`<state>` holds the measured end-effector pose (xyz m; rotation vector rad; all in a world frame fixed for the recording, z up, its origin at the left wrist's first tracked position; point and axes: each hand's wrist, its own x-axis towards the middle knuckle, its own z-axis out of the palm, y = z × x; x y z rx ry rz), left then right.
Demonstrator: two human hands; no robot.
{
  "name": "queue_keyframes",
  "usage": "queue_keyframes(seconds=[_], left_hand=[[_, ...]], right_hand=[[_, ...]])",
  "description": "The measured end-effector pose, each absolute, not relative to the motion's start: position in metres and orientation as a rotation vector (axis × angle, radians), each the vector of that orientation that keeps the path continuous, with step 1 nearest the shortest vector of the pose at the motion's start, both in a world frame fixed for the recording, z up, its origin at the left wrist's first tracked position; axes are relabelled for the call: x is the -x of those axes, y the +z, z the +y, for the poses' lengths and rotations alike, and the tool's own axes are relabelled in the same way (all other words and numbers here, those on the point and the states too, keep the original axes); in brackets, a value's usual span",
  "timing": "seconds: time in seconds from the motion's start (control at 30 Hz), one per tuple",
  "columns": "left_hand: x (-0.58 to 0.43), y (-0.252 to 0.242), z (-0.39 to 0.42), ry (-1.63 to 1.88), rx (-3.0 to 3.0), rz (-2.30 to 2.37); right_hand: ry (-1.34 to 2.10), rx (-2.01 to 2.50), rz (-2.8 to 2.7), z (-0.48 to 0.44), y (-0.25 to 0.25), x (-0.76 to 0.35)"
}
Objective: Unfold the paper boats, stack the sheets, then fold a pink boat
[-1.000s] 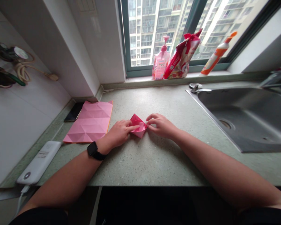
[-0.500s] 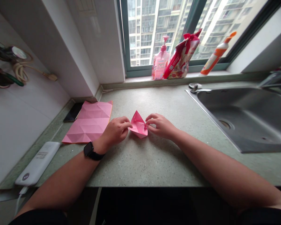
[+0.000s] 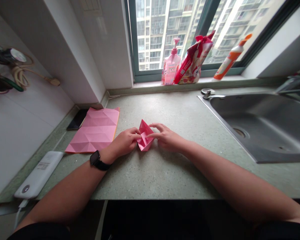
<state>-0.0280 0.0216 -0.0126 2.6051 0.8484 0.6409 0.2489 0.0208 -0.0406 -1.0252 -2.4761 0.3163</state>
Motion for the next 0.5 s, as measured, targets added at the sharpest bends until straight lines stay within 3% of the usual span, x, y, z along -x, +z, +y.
queue_keyframes(seconds=[0.5], left_hand=[[0.032, -0.008, 0.02, 0.838, -2.611, 1.025]], right_hand=[[0.204, 0.788, -2.349, 0.012, -0.01, -0.253]])
